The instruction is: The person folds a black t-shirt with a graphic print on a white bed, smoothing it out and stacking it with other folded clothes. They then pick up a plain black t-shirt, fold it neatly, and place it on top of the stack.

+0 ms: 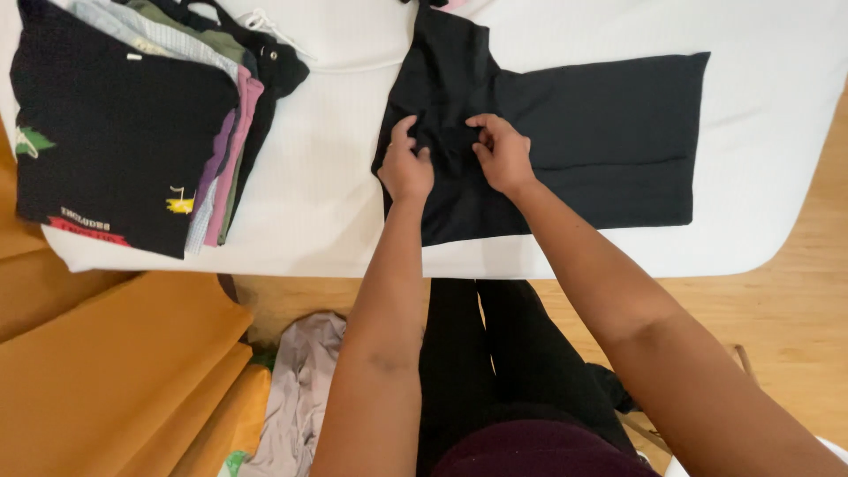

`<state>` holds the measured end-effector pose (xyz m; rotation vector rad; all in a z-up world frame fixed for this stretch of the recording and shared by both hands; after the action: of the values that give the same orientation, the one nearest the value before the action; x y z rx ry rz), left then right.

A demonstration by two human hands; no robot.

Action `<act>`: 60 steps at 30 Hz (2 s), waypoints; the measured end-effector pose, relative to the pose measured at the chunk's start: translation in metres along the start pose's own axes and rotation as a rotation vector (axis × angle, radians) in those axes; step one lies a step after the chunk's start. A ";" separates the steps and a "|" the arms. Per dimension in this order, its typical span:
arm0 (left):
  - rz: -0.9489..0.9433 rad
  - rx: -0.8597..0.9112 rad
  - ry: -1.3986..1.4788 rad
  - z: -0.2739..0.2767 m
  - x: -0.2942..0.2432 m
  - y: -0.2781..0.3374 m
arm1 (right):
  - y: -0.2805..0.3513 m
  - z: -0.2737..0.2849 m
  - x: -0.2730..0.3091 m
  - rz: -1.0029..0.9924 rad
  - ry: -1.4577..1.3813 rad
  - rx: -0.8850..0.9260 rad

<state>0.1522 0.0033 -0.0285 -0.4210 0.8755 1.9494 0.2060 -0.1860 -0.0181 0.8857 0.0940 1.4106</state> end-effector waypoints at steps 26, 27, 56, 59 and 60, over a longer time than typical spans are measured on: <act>-0.314 -0.092 -0.170 0.034 0.057 0.129 | 0.035 0.145 -0.260 -0.285 0.539 -0.154; -0.301 -0.095 -0.170 0.032 0.056 0.133 | 0.035 0.150 -0.261 -0.276 0.544 -0.145; -0.033 -0.249 0.036 0.008 0.141 0.152 | 0.054 0.148 -0.356 -0.394 0.073 0.282; 0.026 -0.225 0.022 0.007 0.150 0.152 | 0.058 0.156 -0.345 -0.376 0.023 0.276; 0.018 -0.229 0.023 0.010 0.144 0.149 | 0.059 0.160 -0.340 -0.373 0.019 0.269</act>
<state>-0.0489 0.0514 -0.0482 -0.5710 0.6741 2.0734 0.1742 -0.5652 -0.0229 1.0149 0.4495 1.0704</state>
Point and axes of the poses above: each hand's wrist, its own y-axis away from the middle knuckle, its own z-axis out of the back of the hand, x = y × z, the point moved 9 cm from there along -y, towards the middle knuckle, and after that the axes turned 11 degrees about -z, right-handed, at the moved point
